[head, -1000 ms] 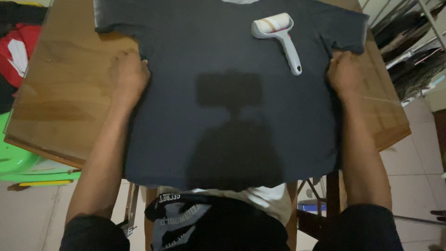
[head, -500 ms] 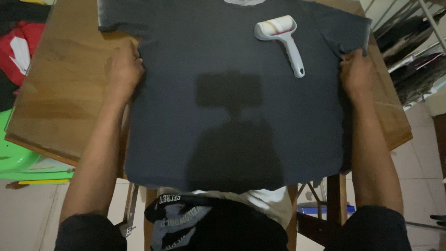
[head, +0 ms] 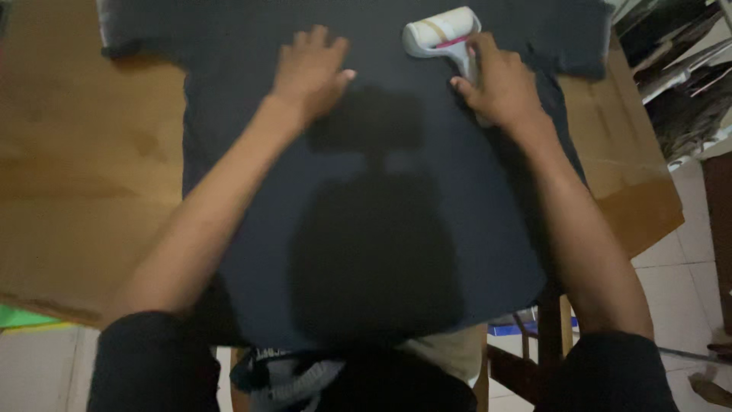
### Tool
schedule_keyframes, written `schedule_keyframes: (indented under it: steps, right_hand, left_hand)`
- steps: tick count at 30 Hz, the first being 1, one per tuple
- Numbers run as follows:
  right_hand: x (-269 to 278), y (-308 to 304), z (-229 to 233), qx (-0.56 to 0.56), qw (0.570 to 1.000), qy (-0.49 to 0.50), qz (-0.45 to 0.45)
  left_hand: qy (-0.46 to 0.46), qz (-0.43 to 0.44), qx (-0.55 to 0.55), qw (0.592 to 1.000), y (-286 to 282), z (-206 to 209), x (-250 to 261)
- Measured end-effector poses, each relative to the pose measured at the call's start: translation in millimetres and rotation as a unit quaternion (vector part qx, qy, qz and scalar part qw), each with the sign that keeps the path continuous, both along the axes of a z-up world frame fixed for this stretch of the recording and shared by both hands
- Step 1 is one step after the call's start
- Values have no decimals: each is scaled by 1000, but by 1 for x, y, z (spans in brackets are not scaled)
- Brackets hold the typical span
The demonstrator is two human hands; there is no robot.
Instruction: The person uses a lint roller to roll over a dark gray t-shirt laid flat on a wooden table. They repeatedly roll the tool across the front, sleeves, and sides of the shirt, occasionally repositioning the fabric with their left hand to maintain a flat surface.
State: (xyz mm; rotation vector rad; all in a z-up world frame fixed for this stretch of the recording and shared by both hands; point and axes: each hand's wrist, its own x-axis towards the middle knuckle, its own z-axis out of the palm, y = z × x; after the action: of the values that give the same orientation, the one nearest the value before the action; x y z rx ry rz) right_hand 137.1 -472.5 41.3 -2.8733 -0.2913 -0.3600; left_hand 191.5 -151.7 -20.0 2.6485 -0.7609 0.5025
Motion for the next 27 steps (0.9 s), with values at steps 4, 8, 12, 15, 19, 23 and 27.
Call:
schedule_keyframes:
  steps: [4,8,12,15,19,23,27]
  right_hand:
    - [12,-9,10,-21,988,-124,90]
    - [35,-36,16,34,989,-141,34]
    - [63,-67,10,217,975,-13,-52]
    - [85,-90,-12,227,971,-66,-30]
    - [123,-134,-42,147,973,-178,-8]
    - [157,-178,-68,234,959,-146,-65]
    - [174,-217,-88,378,916,-127,-36]
  left_hand:
    - [-12,-77,-48,996,-59,-19,49]
    - [-51,-74,-77,993,-111,-39,98]
    - [-84,-113,-94,986,-153,-53,131]
    - [-64,-131,-94,985,-192,-53,157]
    - [-1,-123,-76,990,-229,-45,181]
    - [35,-91,-53,994,-248,-36,188]
    - [13,-79,-89,993,-259,-41,194]
